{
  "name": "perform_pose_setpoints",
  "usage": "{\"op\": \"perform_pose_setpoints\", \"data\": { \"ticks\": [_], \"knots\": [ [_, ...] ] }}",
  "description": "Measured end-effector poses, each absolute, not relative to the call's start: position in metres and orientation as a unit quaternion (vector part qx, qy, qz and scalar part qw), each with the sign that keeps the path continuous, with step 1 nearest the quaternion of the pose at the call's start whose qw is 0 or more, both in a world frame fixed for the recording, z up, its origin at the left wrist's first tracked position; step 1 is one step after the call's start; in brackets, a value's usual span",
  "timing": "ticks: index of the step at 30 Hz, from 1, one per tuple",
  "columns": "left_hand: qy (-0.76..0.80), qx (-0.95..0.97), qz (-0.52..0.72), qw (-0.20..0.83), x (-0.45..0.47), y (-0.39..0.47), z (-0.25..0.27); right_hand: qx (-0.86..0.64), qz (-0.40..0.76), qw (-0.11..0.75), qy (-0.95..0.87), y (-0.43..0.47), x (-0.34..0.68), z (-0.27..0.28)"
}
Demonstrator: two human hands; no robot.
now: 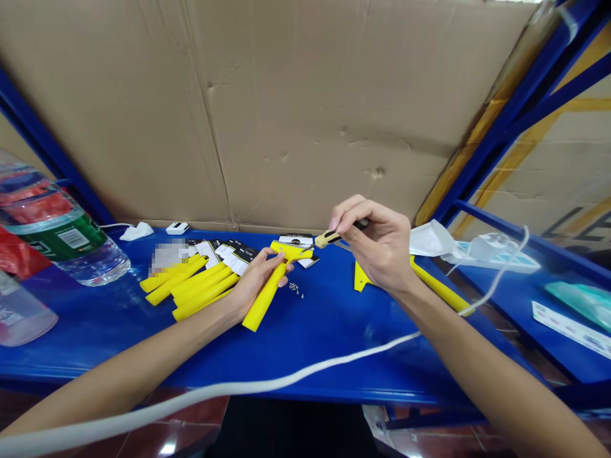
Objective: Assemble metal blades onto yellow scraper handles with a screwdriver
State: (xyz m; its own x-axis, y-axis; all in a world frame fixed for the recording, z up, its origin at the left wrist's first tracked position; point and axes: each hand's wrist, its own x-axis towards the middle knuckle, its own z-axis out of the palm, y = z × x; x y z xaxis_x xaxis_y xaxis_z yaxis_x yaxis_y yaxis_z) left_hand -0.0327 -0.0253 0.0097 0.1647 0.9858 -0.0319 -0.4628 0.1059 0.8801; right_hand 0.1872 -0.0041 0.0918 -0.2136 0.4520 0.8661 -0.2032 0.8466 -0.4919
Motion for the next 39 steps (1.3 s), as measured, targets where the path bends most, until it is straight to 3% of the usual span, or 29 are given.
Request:
{"op": "perform_pose_setpoints", "data": {
  "ticks": [16,23,28,32,36,39],
  "knots": [
    [0.325,0.359,0.569,0.664,-0.029,-0.023,-0.004,-0.155,0.199,0.586,-0.771,-0.006,0.184,0.083],
    [0.335,0.388,0.568,0.643,-0.026,-0.026,-0.007,-0.153,0.160,0.492,-0.842,-0.002,0.208,0.069],
    [0.330,0.407,0.559,0.643,-0.029,-0.026,-0.007,-0.185,0.221,0.536,-0.793,0.006,0.221,0.054],
    [0.333,0.412,0.553,0.643,-0.029,-0.028,-0.008,-0.226,0.175,0.575,-0.767,0.017,0.229,0.048],
    [0.341,0.423,0.538,0.644,-0.027,-0.030,-0.011,-0.256,0.081,0.545,-0.794,0.016,0.237,0.050],
    [0.349,0.425,0.536,0.640,-0.026,-0.031,-0.011,-0.241,0.124,0.520,-0.810,0.009,0.241,0.048]
  ]
}}
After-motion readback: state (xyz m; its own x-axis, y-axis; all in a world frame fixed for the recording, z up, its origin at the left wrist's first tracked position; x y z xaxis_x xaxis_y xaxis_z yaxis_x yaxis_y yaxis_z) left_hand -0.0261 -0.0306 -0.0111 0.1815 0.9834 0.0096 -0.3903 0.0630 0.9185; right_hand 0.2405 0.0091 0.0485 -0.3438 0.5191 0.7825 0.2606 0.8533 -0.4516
